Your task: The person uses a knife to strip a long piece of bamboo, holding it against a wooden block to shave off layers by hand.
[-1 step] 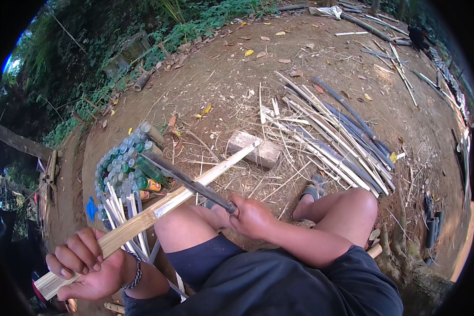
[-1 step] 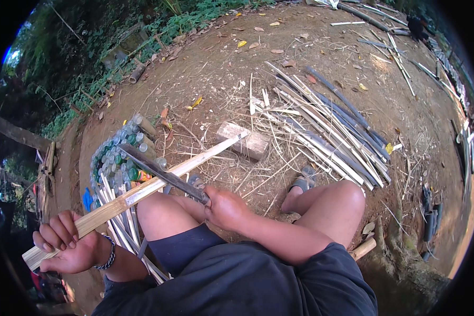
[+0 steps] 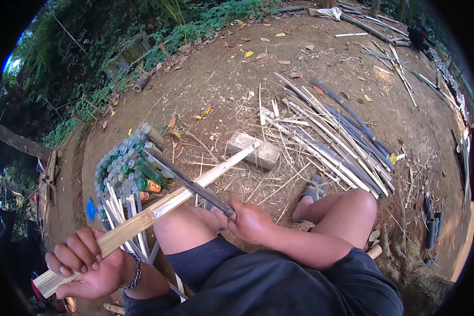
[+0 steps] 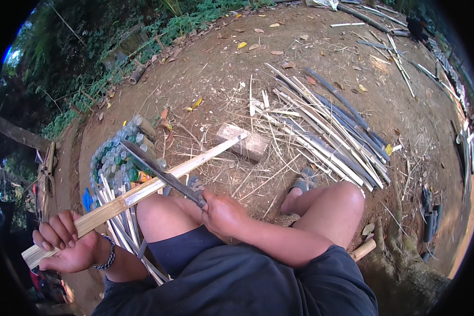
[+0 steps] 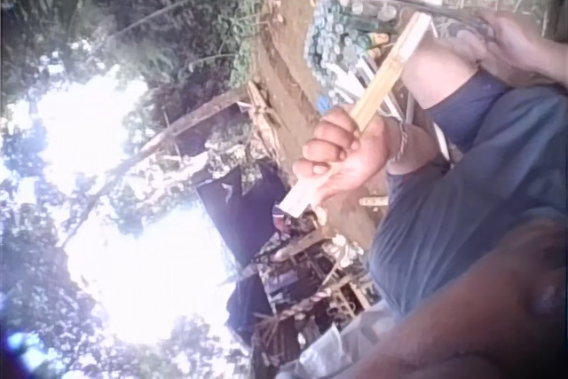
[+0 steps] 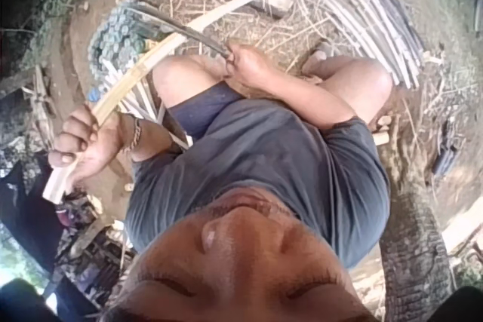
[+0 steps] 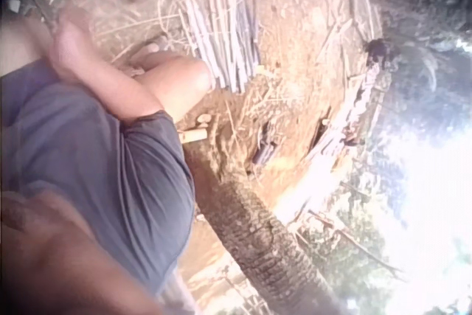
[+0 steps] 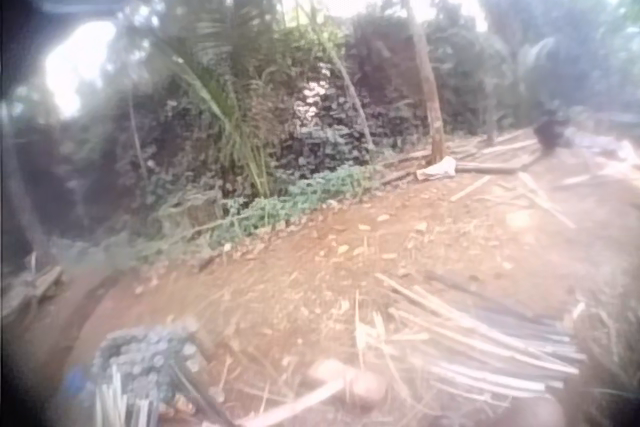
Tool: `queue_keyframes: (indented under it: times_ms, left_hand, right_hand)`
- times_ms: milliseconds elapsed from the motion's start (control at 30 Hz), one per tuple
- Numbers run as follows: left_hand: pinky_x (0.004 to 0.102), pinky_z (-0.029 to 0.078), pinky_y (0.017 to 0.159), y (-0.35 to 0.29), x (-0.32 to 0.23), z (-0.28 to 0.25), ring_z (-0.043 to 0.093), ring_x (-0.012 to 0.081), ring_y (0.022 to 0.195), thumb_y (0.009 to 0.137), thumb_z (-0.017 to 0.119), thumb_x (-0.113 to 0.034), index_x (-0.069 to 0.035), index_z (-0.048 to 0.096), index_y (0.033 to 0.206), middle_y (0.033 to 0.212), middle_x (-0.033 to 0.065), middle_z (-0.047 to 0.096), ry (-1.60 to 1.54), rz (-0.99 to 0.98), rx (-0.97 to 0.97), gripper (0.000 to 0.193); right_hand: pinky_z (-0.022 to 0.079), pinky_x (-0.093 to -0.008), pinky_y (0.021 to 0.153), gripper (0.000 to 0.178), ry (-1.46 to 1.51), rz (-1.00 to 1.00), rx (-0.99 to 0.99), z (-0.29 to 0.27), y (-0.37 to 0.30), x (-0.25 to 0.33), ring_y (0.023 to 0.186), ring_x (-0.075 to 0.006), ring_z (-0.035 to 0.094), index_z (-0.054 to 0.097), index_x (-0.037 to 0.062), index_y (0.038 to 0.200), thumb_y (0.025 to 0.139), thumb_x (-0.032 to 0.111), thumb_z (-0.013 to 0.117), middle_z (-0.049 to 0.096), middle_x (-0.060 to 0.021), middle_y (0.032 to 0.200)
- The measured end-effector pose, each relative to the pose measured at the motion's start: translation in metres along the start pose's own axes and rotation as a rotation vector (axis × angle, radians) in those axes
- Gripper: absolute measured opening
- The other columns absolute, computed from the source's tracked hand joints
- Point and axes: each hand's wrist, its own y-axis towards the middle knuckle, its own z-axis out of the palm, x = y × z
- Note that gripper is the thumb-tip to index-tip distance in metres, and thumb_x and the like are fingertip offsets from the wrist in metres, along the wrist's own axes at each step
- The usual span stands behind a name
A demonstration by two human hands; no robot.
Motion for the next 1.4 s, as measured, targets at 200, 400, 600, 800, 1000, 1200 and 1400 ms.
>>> queue_keyframes:
  times_ms: [200, 400, 600, 800, 1000, 1200, 1400]
  left_hand:
    - [0.0201, 0.028, 0.048, -0.011, -0.007, 0.010, 0.035, 0.0046, 0.046, 0.088, 0.065, -0.052, -0.015, 0.040, 0.082, 0.058, -0.0056, 0.037, 0.022, 0.002, 0.011, 0.044]
    - [0.0199, 0.028, 0.048, -0.005, -0.006, 0.009, 0.035, 0.0051, 0.046, 0.088, 0.066, -0.051, -0.015, 0.041, 0.082, 0.058, -0.0055, 0.037, -0.011, 0.012, 0.023, 0.044]
    - [0.0212, 0.030, 0.048, -0.011, -0.008, 0.014, 0.035, 0.0052, 0.045, 0.088, 0.066, -0.050, -0.015, 0.040, 0.082, 0.059, -0.0054, 0.037, -0.001, 0.009, 0.045, 0.044]
    - [0.0194, 0.029, 0.046, -0.004, 0.000, 0.017, 0.035, 0.0045, 0.045, 0.088, 0.066, -0.050, -0.015, 0.040, 0.082, 0.057, -0.0051, 0.036, 0.029, 0.036, -0.026, 0.044]
    - [0.0190, 0.030, 0.049, -0.003, -0.001, 0.013, 0.037, 0.0048, 0.048, 0.084, 0.070, -0.049, -0.014, 0.043, 0.080, 0.059, -0.0053, 0.036, 0.019, 0.019, -0.044, 0.044]
    - [0.0196, 0.029, 0.048, -0.001, 0.000, 0.015, 0.035, 0.0051, 0.046, 0.084, 0.070, -0.049, -0.014, 0.042, 0.078, 0.059, -0.0047, 0.037, 0.049, 0.034, -0.084, 0.046]
    - [0.0202, 0.028, 0.047, 0.007, 0.003, 0.010, 0.034, 0.0056, 0.047, 0.082, 0.073, -0.047, -0.013, 0.042, 0.078, 0.061, -0.0046, 0.036, 0.046, 0.007, -0.085, 0.046]
  right_hand:
    - [0.050, -0.0512, 0.068, 0.022, 0.086, -0.218, -0.002, -0.011, -0.018, 0.043, 0.076, -0.0425, 0.064, 0.049, 0.0017, 0.098, 0.084, 0.014, 0.059, 0.063, -0.0215, 0.074]
    - [0.050, -0.0520, 0.067, 0.021, -0.006, 0.032, -0.046, -0.008, -0.006, -0.025, 0.073, -0.0437, 0.062, 0.052, 0.0037, 0.097, 0.082, 0.015, 0.061, 0.062, -0.0233, 0.074]
    - [0.050, -0.0516, 0.068, 0.019, -0.005, -0.118, 0.032, -0.018, -0.017, 0.032, 0.075, -0.0427, 0.064, 0.051, 0.0019, 0.096, 0.088, 0.018, 0.056, 0.063, -0.0251, 0.078]
    - [0.050, -0.0514, 0.072, 0.023, -0.071, 0.185, -0.060, -0.016, 0.018, -0.065, 0.078, -0.0426, 0.064, 0.053, 0.0014, 0.100, 0.089, 0.022, 0.056, 0.063, -0.0261, 0.081]
    - [0.051, -0.0512, 0.073, 0.024, -0.028, -0.025, 0.072, -0.016, 0.005, -0.013, 0.076, -0.0418, 0.064, 0.053, 0.0018, 0.106, 0.089, 0.018, 0.056, 0.064, -0.0239, 0.079]
    - [0.052, -0.0506, 0.071, 0.021, -0.155, 0.166, 0.019, -0.026, 0.034, -0.103, 0.076, -0.0404, 0.065, 0.053, 0.0044, 0.103, 0.088, 0.018, 0.056, 0.064, -0.0220, 0.079]
    - [0.052, -0.0493, 0.071, 0.019, -0.041, 0.019, 0.067, -0.009, 0.026, -0.056, 0.077, -0.0375, 0.066, 0.054, 0.0045, 0.102, 0.088, 0.017, 0.056, 0.065, -0.0201, 0.085]
